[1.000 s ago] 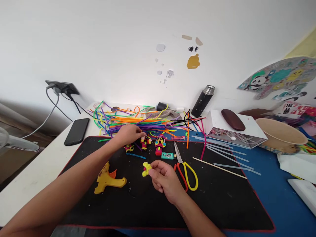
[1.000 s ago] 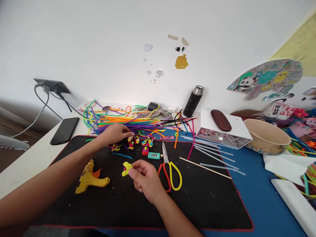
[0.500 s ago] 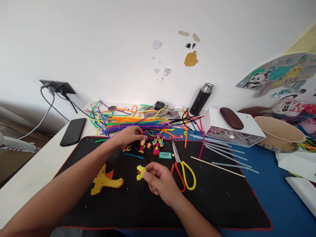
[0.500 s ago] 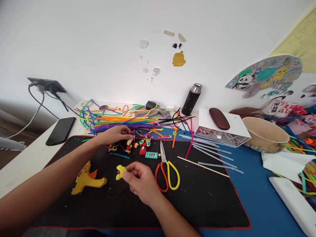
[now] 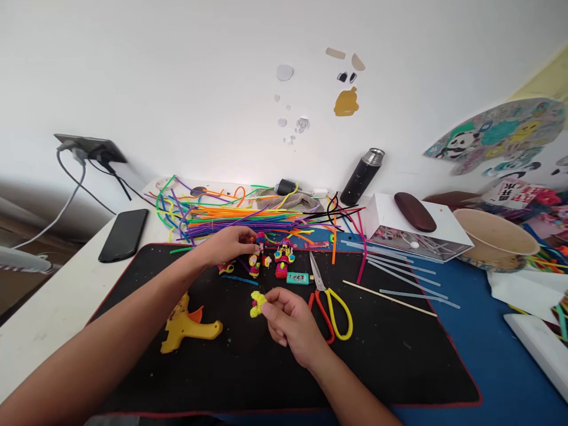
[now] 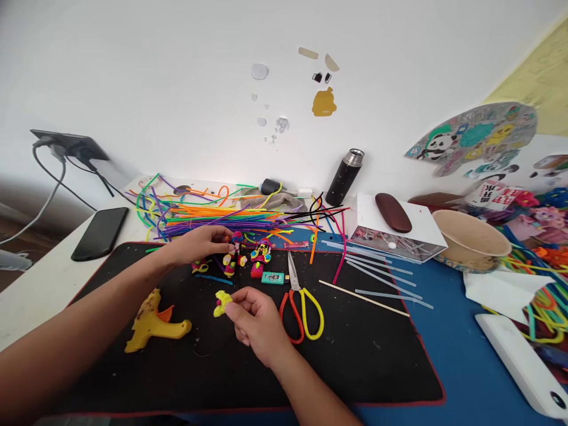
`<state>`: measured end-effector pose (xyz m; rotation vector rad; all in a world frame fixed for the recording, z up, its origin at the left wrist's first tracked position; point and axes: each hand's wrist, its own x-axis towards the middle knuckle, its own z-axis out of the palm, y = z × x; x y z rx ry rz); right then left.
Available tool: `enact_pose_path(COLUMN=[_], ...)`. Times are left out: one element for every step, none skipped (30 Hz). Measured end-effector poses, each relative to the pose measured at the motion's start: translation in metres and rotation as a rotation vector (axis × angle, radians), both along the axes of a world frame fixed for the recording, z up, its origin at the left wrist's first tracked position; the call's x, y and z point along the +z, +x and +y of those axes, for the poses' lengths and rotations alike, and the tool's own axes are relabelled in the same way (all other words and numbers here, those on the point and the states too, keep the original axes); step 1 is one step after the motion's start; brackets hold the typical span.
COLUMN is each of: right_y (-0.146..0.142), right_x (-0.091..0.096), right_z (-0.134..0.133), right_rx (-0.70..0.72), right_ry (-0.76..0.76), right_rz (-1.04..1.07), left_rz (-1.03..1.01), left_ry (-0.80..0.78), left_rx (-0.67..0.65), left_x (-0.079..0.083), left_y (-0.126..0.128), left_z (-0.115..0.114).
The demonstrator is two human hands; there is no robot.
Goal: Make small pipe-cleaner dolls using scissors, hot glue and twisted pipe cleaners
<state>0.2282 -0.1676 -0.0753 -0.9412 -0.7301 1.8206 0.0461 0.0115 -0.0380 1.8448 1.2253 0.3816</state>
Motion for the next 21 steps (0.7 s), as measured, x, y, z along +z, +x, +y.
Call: enact_pose_path(right_y=[0.000,0.000,-0.001,-0.001,-0.001,-0.002,-0.002,-0.003,-0.003,-0.004,-0.004,-0.005,-0.005,-0.006,-0.006,-0.007,-0.007,-0.008,-0.009,-0.009,-0.010], right_x=[-0.001,-0.001,-0.001,-0.001,-0.001,-0.001,-0.001,0.000,0.000,0.001,0.002,0.002,0.003,0.004,0.005,0.007,0.008,0.009,0.011,0.012,0.014], right_z=[0.000,0.000,0.000,0.001,0.001,0.001,0.002,0.002,0.003,0.004,0.005,0.005,0.006,0.008,0.009,0.011,0.013,0.016,0.018,0.021,0.023], right_rx=[0.002,0.002,0.001,-0.002,-0.008,-0.014,-0.021,-0.031,-0.044,-0.060,-0.078,-0.098,-0.120,-0.143,-0.168,-0.193,-0.217,-0.239,-0.256,-0.273,-0.287], right_ry=[0.000,-0.001,-0.003,-0.005,-0.008,-0.013,-0.017,-0.020,-0.023,-0.027,-0.030,-0.036,-0.043,-0.052,-0.060,-0.066,-0.069,-0.072,-0.074,-0.078,-0.079], right_rz=[-0.002,-0.003,-0.004,-0.003,-0.002,-0.001,-0.002,-0.004,-0.007,-0.012,-0.017,-0.020,-0.019,-0.016,-0.009,-0.002,0.006,0.013,0.020,0.029,0.038], left_rz=[0.005,0.008,0.008,0.006,0.003,-0.004,-0.012,-0.023,-0.039,-0.064,-0.098,-0.139,-0.186,-0.237,-0.291,-0.346,-0.399,-0.450,-0.498,-0.546,-0.593], left_ry=[0.011,0.019,0.025,0.029,0.031,0.029,0.022,0.012,0.001,-0.009,-0.016,-0.023,-0.031,-0.044,-0.063,-0.088,-0.122,-0.162,-0.205,-0.249,-0.291], left_rx=[0.002,0.002,0.000,-0.001,-0.002,-0.002,-0.003,-0.005,-0.007,-0.005,0.003,0.017,0.036,0.059,0.088,0.121,0.157,0.194,0.230,0.264,0.291], left_x=[0.001,0.001,0.002,0.002,0.003,0.003,0.004,0.006,0.007,0.009,0.011,0.013,0.015,0.016,0.018,0.019,0.019,0.019,0.020,0.020,0.020], left_y=[-0.001,-0.001,-0.002,-0.003,-0.003,-0.003,-0.004,-0.004,-0.004,-0.004,-0.004,-0.004,-0.003,-0.003,-0.002,-0.001,-0.001,0.000,0.001,0.002,0.003], left_z=[-0.002,-0.005,-0.007,-0.010,-0.012,-0.014,-0.015,-0.017,-0.018,-0.019,-0.020,-0.021,-0.022,-0.022,-0.023,-0.024,-0.026,-0.028,-0.030,-0.032,-0.034])
